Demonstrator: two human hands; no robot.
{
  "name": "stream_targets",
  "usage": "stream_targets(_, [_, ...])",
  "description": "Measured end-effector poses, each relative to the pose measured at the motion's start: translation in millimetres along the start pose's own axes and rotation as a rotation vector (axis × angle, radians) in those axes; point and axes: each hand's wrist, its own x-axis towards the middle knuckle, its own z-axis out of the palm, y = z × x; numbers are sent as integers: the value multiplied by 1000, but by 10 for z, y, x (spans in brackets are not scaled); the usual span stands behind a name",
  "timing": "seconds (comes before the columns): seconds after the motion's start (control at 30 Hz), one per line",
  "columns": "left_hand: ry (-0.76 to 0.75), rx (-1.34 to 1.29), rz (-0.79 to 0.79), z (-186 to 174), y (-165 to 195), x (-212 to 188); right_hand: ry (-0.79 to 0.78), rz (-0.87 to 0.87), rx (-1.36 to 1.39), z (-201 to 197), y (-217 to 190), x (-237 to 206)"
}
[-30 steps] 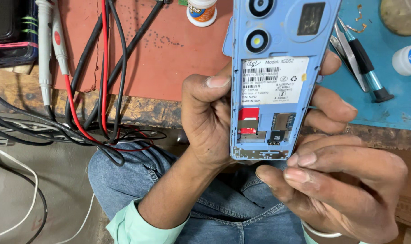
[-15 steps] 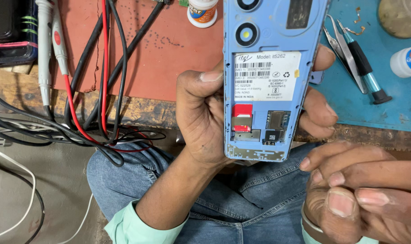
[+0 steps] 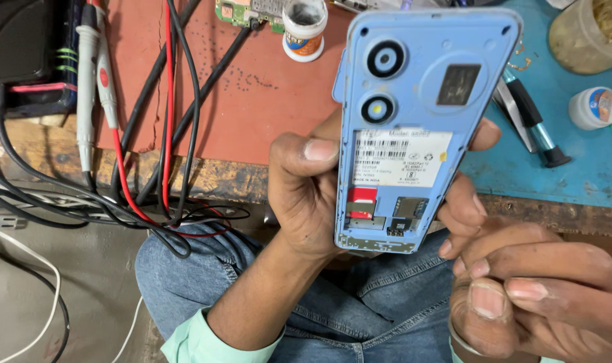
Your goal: The person removes the back cover of a light blue feature phone, then uses a screwdriver to pry off the front keypad assembly. They use tweezers to lift the keypad circuit board from the frame, exposing the internal components.
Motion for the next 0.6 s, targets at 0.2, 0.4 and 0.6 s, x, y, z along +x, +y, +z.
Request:
stream_targets(0.2, [46, 204, 45, 49, -6, 8, 162, 97, 16, 143, -99, -111])
stream_targets(0.4, [24, 206, 57, 40, -12, 20, 218, 76, 54, 203, -63, -77])
stream_targets(0.6, [127, -44, 143, 76, -20, -26, 207, 19, 15, 225, -35, 22])
